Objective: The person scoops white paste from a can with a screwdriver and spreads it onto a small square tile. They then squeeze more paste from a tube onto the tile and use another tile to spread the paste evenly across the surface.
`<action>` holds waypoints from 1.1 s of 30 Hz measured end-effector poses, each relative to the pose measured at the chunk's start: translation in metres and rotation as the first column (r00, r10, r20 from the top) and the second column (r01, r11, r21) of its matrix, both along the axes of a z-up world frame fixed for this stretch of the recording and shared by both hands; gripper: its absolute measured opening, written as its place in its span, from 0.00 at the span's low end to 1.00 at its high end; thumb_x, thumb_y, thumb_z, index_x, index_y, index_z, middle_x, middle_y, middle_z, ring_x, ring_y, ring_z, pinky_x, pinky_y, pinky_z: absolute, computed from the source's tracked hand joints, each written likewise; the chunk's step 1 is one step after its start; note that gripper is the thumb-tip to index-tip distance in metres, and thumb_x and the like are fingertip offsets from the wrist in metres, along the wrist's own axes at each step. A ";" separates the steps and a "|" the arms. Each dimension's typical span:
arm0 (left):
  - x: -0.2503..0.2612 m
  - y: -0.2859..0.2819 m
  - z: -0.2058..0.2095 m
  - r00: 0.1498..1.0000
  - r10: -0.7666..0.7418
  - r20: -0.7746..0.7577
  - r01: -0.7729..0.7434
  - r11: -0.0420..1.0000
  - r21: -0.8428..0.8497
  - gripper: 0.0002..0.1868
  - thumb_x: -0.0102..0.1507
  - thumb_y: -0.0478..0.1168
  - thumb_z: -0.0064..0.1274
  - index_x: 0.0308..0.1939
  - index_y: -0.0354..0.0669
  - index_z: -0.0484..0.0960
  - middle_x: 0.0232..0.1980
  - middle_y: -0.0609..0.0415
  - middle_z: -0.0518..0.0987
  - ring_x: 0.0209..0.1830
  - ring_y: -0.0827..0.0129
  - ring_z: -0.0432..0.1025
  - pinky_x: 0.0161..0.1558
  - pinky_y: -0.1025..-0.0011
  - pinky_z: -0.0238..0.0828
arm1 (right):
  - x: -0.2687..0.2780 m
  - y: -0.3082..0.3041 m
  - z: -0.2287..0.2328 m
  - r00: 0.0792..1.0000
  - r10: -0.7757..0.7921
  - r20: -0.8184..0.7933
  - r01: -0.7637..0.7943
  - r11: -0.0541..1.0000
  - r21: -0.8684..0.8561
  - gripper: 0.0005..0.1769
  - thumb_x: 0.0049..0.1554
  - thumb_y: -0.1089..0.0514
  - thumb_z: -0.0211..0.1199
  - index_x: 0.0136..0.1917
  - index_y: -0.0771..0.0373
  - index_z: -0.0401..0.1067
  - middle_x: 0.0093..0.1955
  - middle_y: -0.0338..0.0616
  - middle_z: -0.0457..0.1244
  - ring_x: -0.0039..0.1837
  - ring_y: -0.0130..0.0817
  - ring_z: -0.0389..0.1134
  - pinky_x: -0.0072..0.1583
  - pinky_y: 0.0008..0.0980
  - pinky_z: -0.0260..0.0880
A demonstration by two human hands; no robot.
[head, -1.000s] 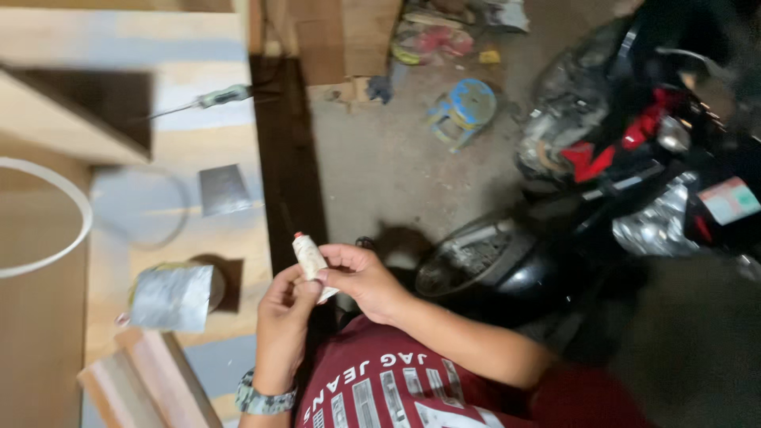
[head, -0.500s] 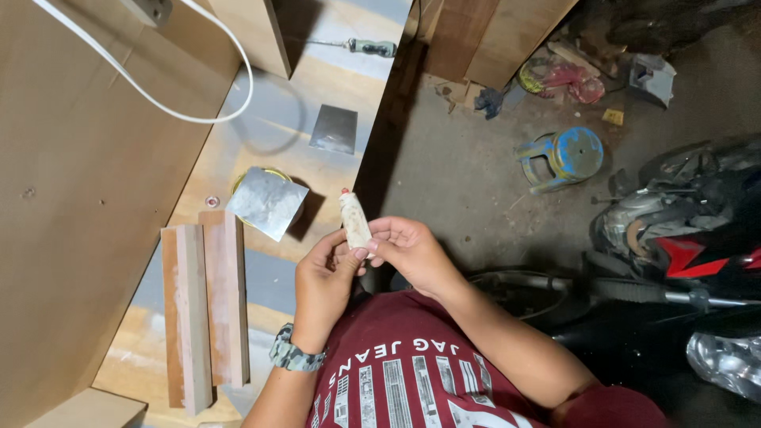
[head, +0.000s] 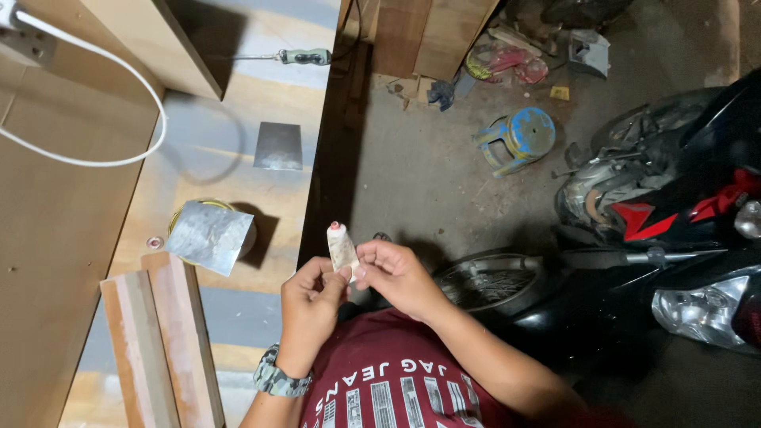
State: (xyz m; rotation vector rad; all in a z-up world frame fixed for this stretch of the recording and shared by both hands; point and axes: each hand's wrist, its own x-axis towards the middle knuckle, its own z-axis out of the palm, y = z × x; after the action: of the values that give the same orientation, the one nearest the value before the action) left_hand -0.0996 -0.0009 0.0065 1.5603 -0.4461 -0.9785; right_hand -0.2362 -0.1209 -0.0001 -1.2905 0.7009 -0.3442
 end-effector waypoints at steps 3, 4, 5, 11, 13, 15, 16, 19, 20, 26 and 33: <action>-0.003 -0.003 0.001 0.992 -0.110 -0.061 0.106 0.992 -0.062 0.13 0.69 0.33 0.60 0.28 0.44 0.81 0.22 0.55 0.80 0.24 0.75 0.71 0.32 0.74 0.69 | -0.007 -0.001 -0.007 0.998 -0.045 -0.050 0.043 0.999 -0.033 0.04 0.64 0.67 0.67 0.47 0.61 0.75 0.41 0.41 0.71 0.43 0.25 0.71 0.45 0.27 0.79; -0.002 -0.003 0.003 0.992 -0.113 -0.058 0.109 0.992 -0.067 0.13 0.69 0.33 0.60 0.28 0.44 0.81 0.22 0.55 0.80 0.24 0.75 0.71 0.32 0.74 0.69 | -0.009 -0.002 -0.008 0.998 -0.048 -0.048 0.046 0.998 -0.038 0.04 0.64 0.67 0.67 0.47 0.61 0.75 0.41 0.41 0.71 0.43 0.25 0.71 0.45 0.27 0.79; 0.000 -0.005 0.006 0.985 -0.152 -0.084 0.150 0.988 -0.032 0.09 0.69 0.34 0.60 0.33 0.42 0.84 0.24 0.54 0.82 0.24 0.74 0.74 0.33 0.74 0.72 | -0.010 -0.003 -0.009 0.998 -0.048 -0.046 0.046 0.998 -0.036 0.05 0.65 0.65 0.67 0.46 0.60 0.74 0.40 0.40 0.70 0.42 0.24 0.70 0.44 0.27 0.77; 0.008 -0.003 0.016 0.976 -0.214 0.033 0.213 0.976 0.034 0.07 0.69 0.42 0.62 0.42 0.44 0.90 0.26 0.60 0.82 0.28 0.77 0.74 0.37 0.75 0.73 | -0.005 -0.001 -0.018 0.997 -0.025 -0.080 0.016 0.994 -0.107 0.09 0.67 0.62 0.64 0.44 0.57 0.69 0.33 0.38 0.64 0.35 0.24 0.64 0.39 0.26 0.67; 0.010 0.002 0.011 0.987 -0.149 0.062 0.143 0.985 0.093 0.10 0.67 0.44 0.64 0.46 0.43 0.92 0.26 0.59 0.84 0.28 0.77 0.74 0.35 0.74 0.74 | -0.002 0.003 -0.015 0.994 0.003 -0.108 -0.017 0.991 -0.130 0.09 0.67 0.62 0.63 0.43 0.56 0.69 0.32 0.37 0.62 0.35 0.23 0.63 0.38 0.25 0.64; 0.011 0.007 0.005 0.978 -0.121 0.169 0.123 0.992 0.003 0.07 0.69 0.43 0.62 0.40 0.45 0.91 0.23 0.62 0.78 0.25 0.79 0.69 0.30 0.75 0.67 | 0.002 0.006 -0.008 0.989 0.050 -0.141 -0.067 0.990 -0.122 0.11 0.67 0.60 0.64 0.43 0.55 0.67 0.31 0.36 0.61 0.34 0.23 0.62 0.38 0.27 0.63; 0.012 0.011 0.003 0.979 -0.117 0.168 0.118 0.993 0.006 0.07 0.69 0.43 0.62 0.40 0.45 0.91 0.23 0.62 0.78 0.25 0.79 0.69 0.30 0.75 0.67 | 0.004 0.006 -0.006 0.988 0.055 -0.142 -0.072 0.990 -0.118 0.11 0.67 0.60 0.64 0.43 0.55 0.67 0.31 0.36 0.61 0.34 0.23 0.62 0.38 0.27 0.63; 0.013 0.015 -0.002 0.982 -0.084 0.169 0.086 0.996 -0.004 0.07 0.69 0.42 0.62 0.39 0.45 0.89 0.23 0.62 0.77 0.24 0.78 0.69 0.28 0.75 0.67 | 0.008 0.003 -0.005 0.987 0.132 -0.096 -0.139 0.987 -0.080 0.07 0.67 0.61 0.65 0.46 0.59 0.71 0.38 0.36 0.65 0.40 0.24 0.68 0.44 0.28 0.80; 0.013 0.016 -0.004 0.986 -0.077 0.149 0.080 0.997 -0.009 0.07 0.69 0.42 0.62 0.40 0.45 0.90 0.23 0.63 0.75 0.23 0.79 0.68 0.27 0.75 0.72 | 0.009 0.003 -0.008 0.993 0.117 -0.019 -0.118 0.990 -0.077 0.04 0.66 0.63 0.66 0.50 0.59 0.72 0.43 0.37 0.68 0.46 0.23 0.70 0.50 0.27 0.77; 0.011 0.018 -0.008 0.991 -0.072 0.114 0.075 0.997 -0.027 0.08 0.69 0.43 0.62 0.37 0.46 0.87 0.22 0.61 0.74 0.21 0.76 0.73 0.27 0.75 0.69 | 0.010 0.000 -0.016 0.995 0.079 0.055 -0.077 0.996 -0.049 0.07 0.66 0.66 0.67 0.46 0.61 0.73 0.36 0.39 0.67 0.37 0.22 0.66 0.40 0.23 0.70; 0.015 0.016 0.019 0.973 0.033 -0.228 -0.034 0.999 -0.002 0.12 0.62 0.28 0.67 0.50 0.29 0.89 0.35 0.49 0.87 0.29 0.71 0.82 0.38 0.70 0.86 | 0.020 0.009 -0.040 0.994 -0.104 -0.045 0.102 0.994 -0.048 0.04 0.65 0.64 0.68 0.49 0.68 0.78 0.37 0.46 0.70 0.35 0.26 0.71 0.36 0.27 0.77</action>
State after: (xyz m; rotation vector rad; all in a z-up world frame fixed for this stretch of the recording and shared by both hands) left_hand -0.0842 0.0149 0.0259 1.4252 -0.2602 -1.1140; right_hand -0.2160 -0.1120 -0.0396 -1.3124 0.8054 -0.4169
